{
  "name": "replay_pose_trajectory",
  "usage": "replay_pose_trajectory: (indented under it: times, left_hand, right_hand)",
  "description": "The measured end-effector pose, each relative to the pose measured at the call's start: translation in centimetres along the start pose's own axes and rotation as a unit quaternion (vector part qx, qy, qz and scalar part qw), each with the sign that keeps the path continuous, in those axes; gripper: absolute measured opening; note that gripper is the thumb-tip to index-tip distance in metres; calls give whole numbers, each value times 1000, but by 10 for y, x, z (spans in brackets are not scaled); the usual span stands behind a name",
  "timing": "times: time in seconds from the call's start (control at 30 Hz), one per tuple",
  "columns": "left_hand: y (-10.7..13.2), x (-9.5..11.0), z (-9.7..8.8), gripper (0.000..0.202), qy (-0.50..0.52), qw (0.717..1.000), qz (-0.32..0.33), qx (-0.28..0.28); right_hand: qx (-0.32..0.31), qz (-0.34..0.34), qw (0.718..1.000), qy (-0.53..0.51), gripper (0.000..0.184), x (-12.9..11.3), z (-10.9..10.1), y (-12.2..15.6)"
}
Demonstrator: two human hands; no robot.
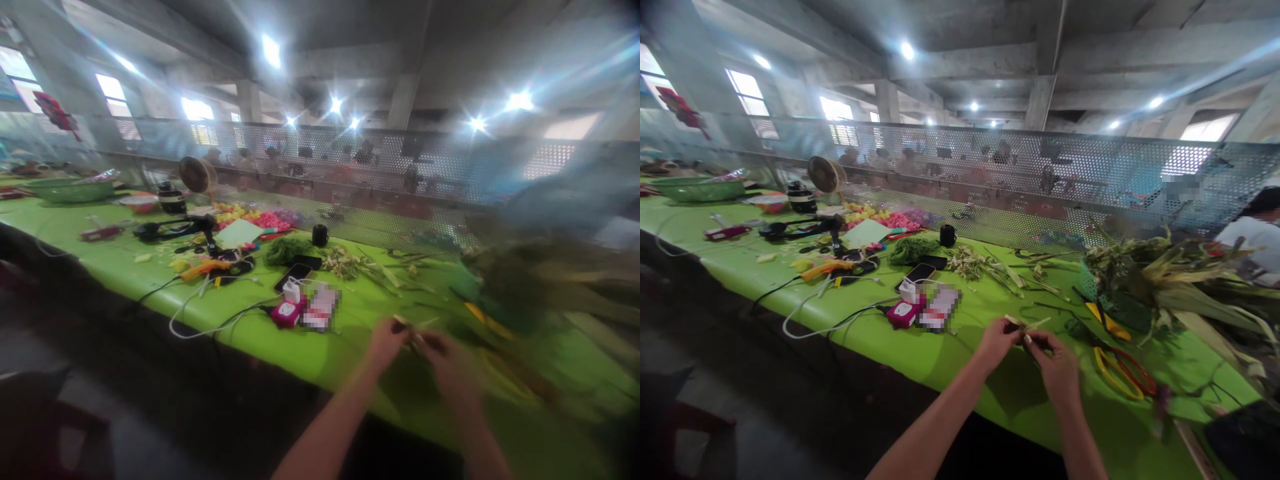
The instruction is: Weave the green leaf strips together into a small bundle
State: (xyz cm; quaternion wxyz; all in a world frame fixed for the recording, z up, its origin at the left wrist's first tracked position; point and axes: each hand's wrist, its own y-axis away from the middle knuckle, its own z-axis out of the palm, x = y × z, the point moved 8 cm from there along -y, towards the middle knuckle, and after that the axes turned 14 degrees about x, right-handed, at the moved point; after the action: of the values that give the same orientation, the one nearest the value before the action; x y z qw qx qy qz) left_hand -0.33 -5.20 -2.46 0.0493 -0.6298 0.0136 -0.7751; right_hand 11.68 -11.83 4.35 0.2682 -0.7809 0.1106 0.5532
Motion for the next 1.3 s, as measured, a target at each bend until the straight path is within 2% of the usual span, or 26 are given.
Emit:
replay_pose_trajectory:
  times: [0.13, 0.27, 0.4, 0.53, 0.73, 0.97, 1.03, 1.13, 1.3]
  left_hand:
    - [11, 14, 8, 18, -56, 995, 63, -57]
    - [21, 24, 15, 20, -56, 990, 83, -96]
    - [21, 25, 14, 23, -61, 991, 79, -84]
    - [14, 18, 8, 22, -54, 997, 38, -50]
    - [10, 15, 5, 22, 50, 998, -3, -33]
    - [10, 14, 8, 19, 63, 997, -19, -44]
    - [10, 13, 9, 19, 66, 997, -15, -46]
    - [10, 15, 9, 20, 76, 996, -12, -44]
    - [10, 14, 1, 20, 41, 999, -15, 5]
  right_hand:
    - [61, -40, 997, 41, 28, -11, -13, -2]
    - [91, -17, 994, 63, 35, -10, -20, -3]
    - [87, -6, 994, 73, 35, -9, -18, -3]
    - [72, -30, 995, 57, 37, -11, -14, -1]
    - [74, -74, 992, 63, 37, -1, -11, -3]
    - [79, -189, 968, 147, 37, 6, -8, -4]
    - [78, -202, 964, 153, 34, 7, -8, -3]
    - [63, -177, 973, 137, 32, 10, -6, -5]
    - [12, -46, 998, 49, 30, 16, 2, -8]
